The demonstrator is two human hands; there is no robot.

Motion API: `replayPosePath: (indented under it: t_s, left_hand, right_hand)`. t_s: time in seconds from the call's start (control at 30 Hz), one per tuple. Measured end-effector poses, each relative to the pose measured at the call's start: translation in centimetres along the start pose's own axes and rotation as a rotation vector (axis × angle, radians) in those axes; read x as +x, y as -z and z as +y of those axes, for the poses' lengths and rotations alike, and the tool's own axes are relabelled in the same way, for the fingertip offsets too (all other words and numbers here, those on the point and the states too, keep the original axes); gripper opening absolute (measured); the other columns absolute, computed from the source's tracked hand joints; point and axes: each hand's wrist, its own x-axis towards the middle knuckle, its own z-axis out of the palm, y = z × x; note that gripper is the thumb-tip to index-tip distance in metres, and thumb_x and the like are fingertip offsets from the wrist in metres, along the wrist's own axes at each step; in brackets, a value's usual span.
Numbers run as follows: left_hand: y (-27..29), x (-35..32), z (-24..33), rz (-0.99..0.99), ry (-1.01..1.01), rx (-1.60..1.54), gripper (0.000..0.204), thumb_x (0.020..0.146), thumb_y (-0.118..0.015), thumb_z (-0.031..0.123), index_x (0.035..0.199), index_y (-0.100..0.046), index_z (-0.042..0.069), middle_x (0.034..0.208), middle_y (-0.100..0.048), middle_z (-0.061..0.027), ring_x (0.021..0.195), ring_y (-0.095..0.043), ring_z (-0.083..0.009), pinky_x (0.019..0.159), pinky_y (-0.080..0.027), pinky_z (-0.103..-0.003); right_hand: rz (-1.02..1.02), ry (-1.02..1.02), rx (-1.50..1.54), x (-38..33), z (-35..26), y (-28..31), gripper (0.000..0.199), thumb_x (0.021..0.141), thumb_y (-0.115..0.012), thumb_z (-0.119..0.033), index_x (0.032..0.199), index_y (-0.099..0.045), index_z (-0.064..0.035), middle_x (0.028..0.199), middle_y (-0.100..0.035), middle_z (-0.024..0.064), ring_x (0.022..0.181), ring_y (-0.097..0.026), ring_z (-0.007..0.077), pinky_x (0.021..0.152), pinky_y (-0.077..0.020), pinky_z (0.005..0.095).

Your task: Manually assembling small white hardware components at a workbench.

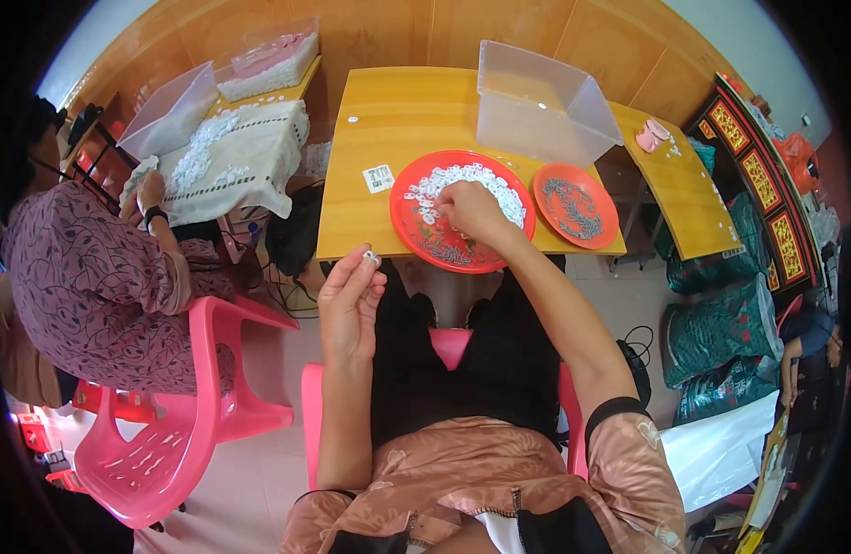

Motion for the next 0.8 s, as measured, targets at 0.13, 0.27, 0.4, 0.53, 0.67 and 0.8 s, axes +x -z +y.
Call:
replayPosePath:
  t_s: [0.13, 0.27, 0.4, 0.53, 0.67, 0.8]
  left_hand:
    - [-0.2, 0.0, -0.1, 0.006, 0.029, -0.006, 0.027, 0.083, -0.061, 0.003, 0.109, -0.057, -0.002, 0.088, -0.064, -0.0061, 0.069, -0.061, -0.0088, 0.063, -0.049, -0.019]
    - [0.0, 0.1, -0.6, -0.014, 0.050, -0.018, 0.027, 0.083, -0.061, 0.004, 0.109, -0.056, -0.001, 0.088, -0.064, -0.0047, 0.069, -0.060, -0.0076, 0.062, -0.048, -0.018]
    - [-0.4, 0.1, -0.8, -0.015, 0.053, -0.007, 0.027, 0.083, -0.060, 0.004, 0.109, -0.056, -0.001, 0.087, -0.064, -0.0040, 0.069, -0.060, -0.0075, 0.062, -0.048, -0.018]
    - [-0.3, 0.1, -1.0, -0.007, 0.072, -0.006, 0.027, 0.083, -0.061, 0.004, 0.109, -0.056, 0.000, 0.087, -0.064, -0.0034, 0.069, -0.060, -0.0072, 0.061, -0.048, -0.017]
    - [-0.5, -0.2, -1.5, -0.039, 0.104, -0.027, 0.025, 0.083, -0.060, 0.004, 0.108, -0.056, 0.000, 0.088, -0.064, -0.0042, 0.074, -0.061, -0.0093, 0.065, -0.049, -0.018]
    - [-0.9, -0.4, -1.7, -0.049, 0.003, 0.015, 0.022, 0.083, -0.060, 0.004, 0.105, -0.057, 0.000, 0.092, -0.064, -0.0072, 0.084, -0.061, -0.0123, 0.075, -0.047, -0.022]
  right_hand:
    - [-0.037, -0.043, 0.050, 0.1, 0.0, 0.4, 0.009, 0.071, -0.063, -0.014, 0.072, -0.066, -0.0061, 0.073, -0.064, 0.0155, 0.074, -0.063, 0.0320, 0.069, -0.0491, 0.0426]
    - [-0.022, 0.090, -0.024, 0.0, -0.9, -1.0, 0.018, 0.068, -0.070, -0.019, 0.073, -0.065, -0.0030, 0.074, -0.063, 0.0177, 0.075, -0.062, 0.0334, 0.069, -0.0498, 0.0427]
    - [-0.070, 0.169, -0.110, 0.8, -0.5, -2.4, 0.023, 0.068, -0.069, -0.016, 0.073, -0.063, 0.0055, 0.073, -0.061, 0.0255, 0.073, -0.062, 0.0368, 0.068, -0.0507, 0.0435]
    - [-0.072, 0.175, -0.176, 1.0, -1.3, -2.1, 0.021, 0.067, -0.067, -0.012, 0.075, -0.062, 0.0064, 0.073, -0.061, 0.0260, 0.072, -0.062, 0.0373, 0.069, -0.0506, 0.0439]
    - [-0.073, 0.134, 0.023, 0.4, -1.0, -1.0, 0.017, 0.068, -0.065, -0.011, 0.076, -0.063, 0.0041, 0.073, -0.062, 0.0229, 0.071, -0.062, 0.0358, 0.068, -0.0512, 0.0408]
    - [0.026, 0.089, 0.434, -3.5, -4.3, 1.6, 0.012, 0.078, -0.062, -0.008, 0.086, -0.065, 0.0011, 0.072, -0.062, 0.0095, 0.063, -0.059, 0.0120, 0.059, -0.0484, 0.0272]
